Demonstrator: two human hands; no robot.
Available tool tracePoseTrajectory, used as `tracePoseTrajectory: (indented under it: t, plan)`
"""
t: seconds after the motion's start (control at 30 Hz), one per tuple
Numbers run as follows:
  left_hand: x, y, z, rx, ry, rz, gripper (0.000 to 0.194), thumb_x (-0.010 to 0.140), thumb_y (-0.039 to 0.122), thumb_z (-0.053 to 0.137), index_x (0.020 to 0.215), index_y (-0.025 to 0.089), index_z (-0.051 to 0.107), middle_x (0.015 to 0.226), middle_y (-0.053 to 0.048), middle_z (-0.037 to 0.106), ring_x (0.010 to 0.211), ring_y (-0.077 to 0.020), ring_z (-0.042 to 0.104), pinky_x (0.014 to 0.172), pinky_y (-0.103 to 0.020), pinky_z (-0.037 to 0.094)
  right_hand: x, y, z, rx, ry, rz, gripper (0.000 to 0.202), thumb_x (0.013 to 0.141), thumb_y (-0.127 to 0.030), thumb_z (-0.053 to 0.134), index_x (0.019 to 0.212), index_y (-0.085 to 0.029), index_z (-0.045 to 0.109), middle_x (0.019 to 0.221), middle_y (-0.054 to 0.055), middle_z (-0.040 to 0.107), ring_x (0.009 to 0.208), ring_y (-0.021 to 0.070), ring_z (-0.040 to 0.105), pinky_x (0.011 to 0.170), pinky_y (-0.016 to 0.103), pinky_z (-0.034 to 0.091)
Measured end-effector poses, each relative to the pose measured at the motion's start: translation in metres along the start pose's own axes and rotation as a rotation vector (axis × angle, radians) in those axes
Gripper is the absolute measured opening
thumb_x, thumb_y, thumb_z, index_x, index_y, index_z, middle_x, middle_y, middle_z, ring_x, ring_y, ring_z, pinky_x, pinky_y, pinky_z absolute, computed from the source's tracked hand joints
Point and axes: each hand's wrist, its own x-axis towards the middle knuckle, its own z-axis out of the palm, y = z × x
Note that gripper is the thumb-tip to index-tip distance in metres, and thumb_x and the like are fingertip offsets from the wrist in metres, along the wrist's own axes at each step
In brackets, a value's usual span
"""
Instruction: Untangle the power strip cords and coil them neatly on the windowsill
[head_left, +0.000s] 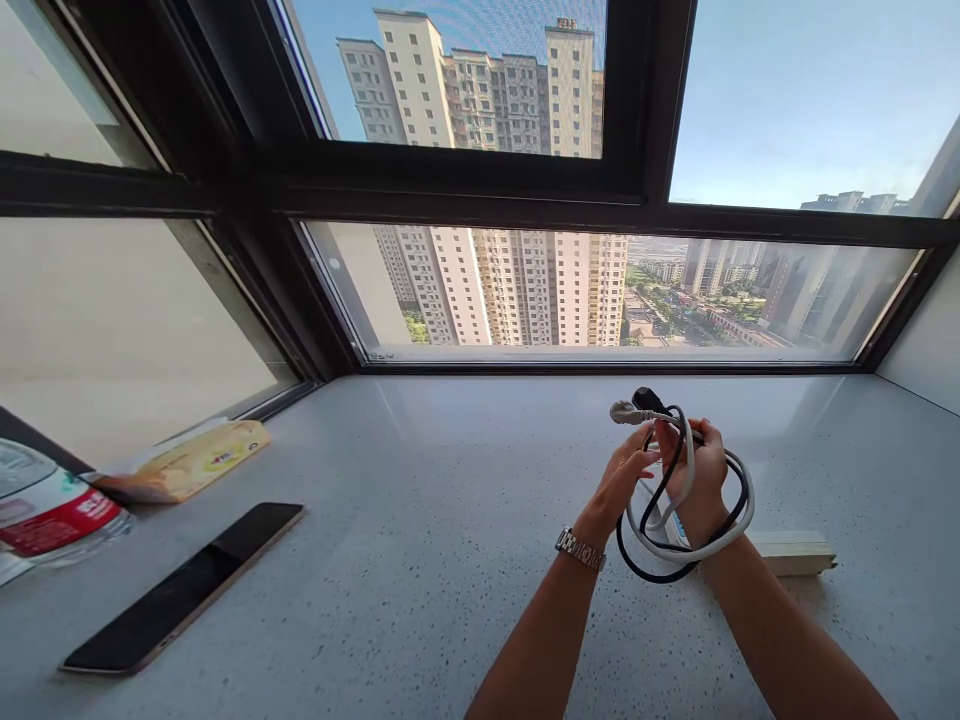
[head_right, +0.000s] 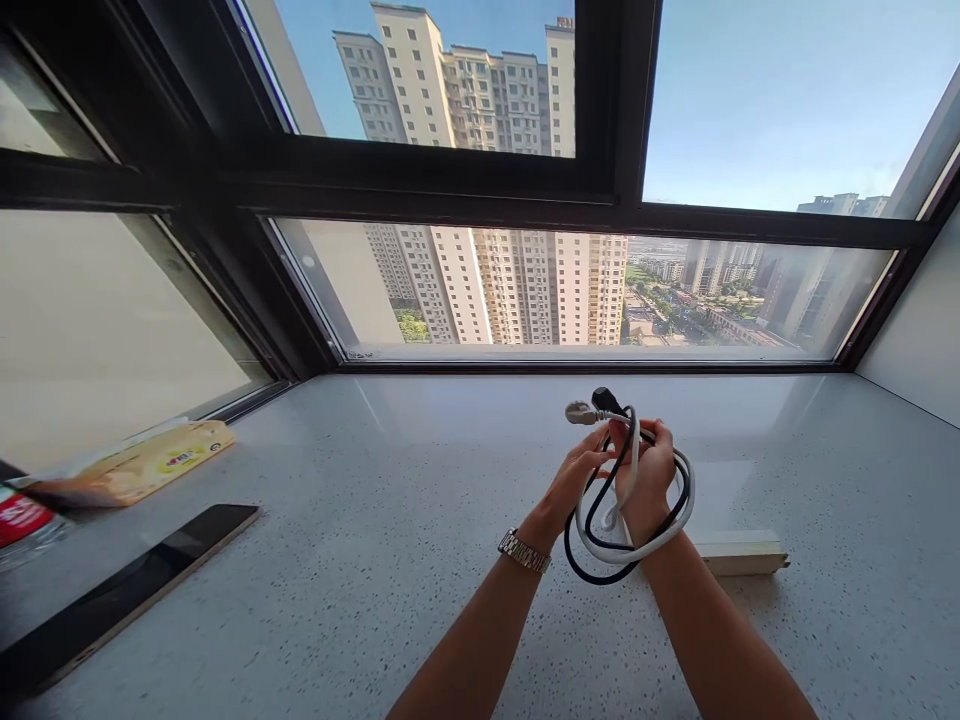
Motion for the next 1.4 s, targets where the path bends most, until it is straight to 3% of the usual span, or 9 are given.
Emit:
tracePoseTrajectory:
  t: [0.13, 0.33, 0.43, 0.57, 0.7, 0.9, 1.0, 1.13, 1.4]
  plan:
    - [-0.009, 0.007, -0.003, -0.089, -0.177, -0.099, 0.054, 0.087, 0.059, 0.040, 0.125, 0.023, 0.056, 0.138, -0.010, 0.048, 0.123, -0.0269, 0.048, 0.095, -0.039, 0.045, -0.010, 0.006, 0.006, -0.159, 0.038, -0.180, 0.034, 0.082, -0.056, 0.047, 0.071, -0.024, 0.052, 0.065, 0.000, 0.062, 0.064, 0.0194, 0.064, 0.067, 0.035, 0.054]
    - [0.001, 0.004, -0.004, -0.095, 0.176, -0.206, 0.063, 0.070, 0.071, 0.058, 0.096, 0.014, 0.064, 0.097, -0.012, 0.066, 0.096, -0.0256, 0.059, 0.072, -0.030, 0.047, -0.025, 0.004, 0.007, -0.511, -0.234, -0.419, 0.035, 0.088, -0.048, 0.048, 0.070, -0.022, 0.063, 0.078, 0.004, 0.065, 0.077, 0.0201, 0.062, 0.074, 0.033, 0.050]
    - [0.005, 0.004, -0.008, -0.117, 0.325, -0.162, 0.055, 0.063, 0.062, 0.068, 0.083, 0.011, 0.065, 0.083, -0.011, 0.066, 0.084, -0.0236, 0.060, 0.067, -0.028, 0.045, -0.032, -0.007, 0.005, -0.662, -0.497, -0.505, 0.023, 0.087, -0.040, 0.055, 0.096, -0.026, 0.070, 0.107, 0.007, 0.067, 0.100, 0.0241, 0.062, 0.088, 0.036, 0.049]
    - [0.005, 0.005, -0.011, -0.055, 0.318, -0.086, 0.040, 0.063, 0.049, 0.071, 0.078, 0.012, 0.067, 0.077, -0.008, 0.066, 0.082, -0.0221, 0.060, 0.070, -0.027, 0.044, -0.044, -0.024, -0.016, -0.918, -0.707, -0.504, 0.047, 0.086, -0.034, 0.057, 0.132, -0.031, 0.053, 0.133, 0.008, 0.056, 0.123, 0.0293, 0.051, 0.100, 0.045, 0.042]
    - [0.006, 0.001, -0.002, 0.067, 0.285, -0.034, 0.031, 0.069, 0.045, 0.063, 0.072, 0.013, 0.065, 0.071, -0.005, 0.064, 0.075, -0.0200, 0.059, 0.067, -0.027, 0.043, -0.061, -0.040, -0.064, -1.182, -0.565, -0.376, 0.060, 0.082, -0.038, 0.058, 0.140, -0.035, 0.043, 0.142, 0.006, 0.047, 0.125, 0.0343, 0.047, 0.099, 0.053, 0.042]
    - [-0.002, -0.014, 0.018, 0.362, 0.144, -0.021, 0.022, 0.070, 0.037, 0.065, 0.076, 0.017, 0.069, 0.083, -0.009, 0.069, 0.091, -0.0277, 0.060, 0.081, -0.035, 0.044, -0.096, -0.050, -0.162, -1.442, 0.102, -0.184, 0.066, 0.076, -0.066, 0.049, 0.129, -0.027, 0.053, 0.131, 0.015, 0.054, 0.118, 0.0416, 0.049, 0.084, 0.058, 0.049]
    - [-0.010, -0.023, 0.027, 0.532, 0.059, -0.030, 0.022, 0.065, 0.035, 0.071, 0.080, 0.019, 0.072, 0.100, -0.012, 0.068, 0.108, -0.0348, 0.053, 0.097, -0.045, 0.036, -0.112, -0.036, -0.187, -1.364, 0.234, -0.042, 0.087, 0.071, -0.071, 0.053, 0.142, -0.024, 0.038, 0.146, 0.016, 0.038, 0.130, 0.0432, 0.037, 0.093, 0.061, 0.044]
    - [-0.015, -0.029, 0.031, 0.871, -0.062, -0.040, 0.038, 0.074, 0.053, 0.062, 0.093, 0.021, 0.073, 0.122, -0.011, 0.060, 0.119, -0.0349, 0.045, 0.098, -0.044, 0.036, -0.117, -0.010, -0.166, -1.066, 0.157, 0.021, 0.087, 0.076, -0.067, 0.054, 0.149, -0.031, 0.025, 0.158, 0.007, 0.016, 0.141, 0.0367, 0.021, 0.107, 0.054, 0.033]
    - [-0.020, -0.005, 0.010, 0.802, 0.221, -0.069, 0.048, 0.085, 0.053, 0.049, 0.076, 0.014, 0.075, 0.076, -0.015, 0.070, 0.076, -0.0285, 0.065, 0.071, -0.035, 0.045, -0.081, 0.004, -0.110, -0.703, -0.085, 0.020, 0.069, 0.076, -0.071, 0.049, 0.126, -0.024, 0.060, 0.145, 0.009, 0.044, 0.138, 0.0312, 0.032, 0.113, 0.048, 0.026]
